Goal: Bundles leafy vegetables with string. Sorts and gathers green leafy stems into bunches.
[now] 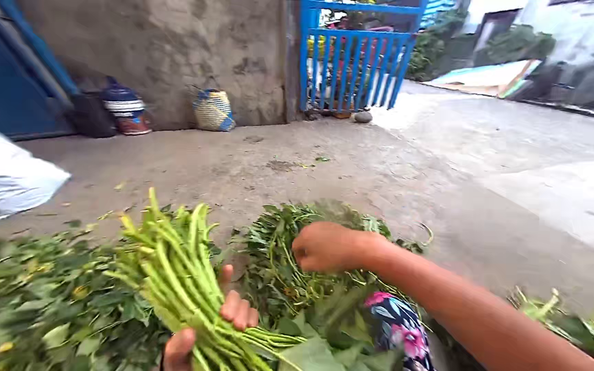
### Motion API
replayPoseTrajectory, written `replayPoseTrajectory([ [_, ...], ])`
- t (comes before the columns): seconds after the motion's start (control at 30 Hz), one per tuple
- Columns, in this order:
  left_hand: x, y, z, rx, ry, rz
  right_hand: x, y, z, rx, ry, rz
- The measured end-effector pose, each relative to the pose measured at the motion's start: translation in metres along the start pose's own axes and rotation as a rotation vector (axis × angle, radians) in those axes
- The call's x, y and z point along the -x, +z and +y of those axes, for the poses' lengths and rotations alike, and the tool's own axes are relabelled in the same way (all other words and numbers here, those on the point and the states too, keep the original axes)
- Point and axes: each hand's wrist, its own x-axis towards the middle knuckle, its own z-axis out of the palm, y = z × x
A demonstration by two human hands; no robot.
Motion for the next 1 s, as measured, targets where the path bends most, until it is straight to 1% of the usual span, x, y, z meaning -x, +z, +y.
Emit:
replayPoseTrajectory([
  [0.07,0.003,-0.003,-0.010,0.049,0.029,0.005,-0.021,0.002,-0.043,0.049,-0.117,-0.136],
  [0.1,0.006,-0.003,-0.015,0.069,0.050,0.030,-0.027,0.001,-0.058,0.059,-0.152,-0.159],
  [0.17,0.016,-0.005,-0.021,0.115,0.051,0.036,-0.033,-0.004,-0.079,0.032,-0.207,-0.135],
  [0.27,0.021,-0.014,-0.029,0.185,0.030,-0.034,-0.035,-0.006,-0.095,0.020,-0.239,-0.075],
  [0.37,0.023,-0.022,-0.035,0.214,0.009,-0.091,-0.032,0.000,-0.098,0.060,-0.238,-0.026],
  [0.47,0.024,-0.023,-0.040,0.215,0.001,-0.047,-0.028,0.007,-0.090,0.027,-0.213,0.079],
  [0.57,0.025,-0.026,-0.044,0.164,-0.007,-0.011,-0.024,0.012,-0.078,-0.034,-0.204,0.182],
  [0.67,0.024,-0.026,-0.047,0.138,-0.013,0.021,-0.018,0.010,-0.069,-0.129,-0.154,0.153],
  [0.77,0.027,-0.029,-0.051,0.121,-0.003,0.079,-0.009,0.015,-0.056,-0.170,-0.076,0.174],
  [0.8,0.027,-0.029,-0.051,0.118,-0.001,0.093,-0.004,0.017,-0.054,-0.150,-0.040,0.219],
  [0.83,0.026,-0.029,-0.050,0.115,0.000,0.097,0.000,0.021,-0.052,-0.087,-0.028,0.314],
  [0.9,0.024,-0.028,-0.048,0.110,-0.001,0.094,0.003,0.036,-0.047,0.022,-0.117,0.582],
  [0.93,0.022,-0.025,-0.047,0.105,0.005,0.085,0.004,0.042,-0.048,-0.002,-0.165,0.667],
  [0.97,0.022,-0.020,-0.045,0.092,0.024,0.081,0.006,0.046,-0.051,-0.085,-0.188,0.697],
  [1.0,0.023,-0.013,-0.043,0.068,0.057,0.088,0.009,0.048,-0.055,-0.211,-0.198,0.657],
])
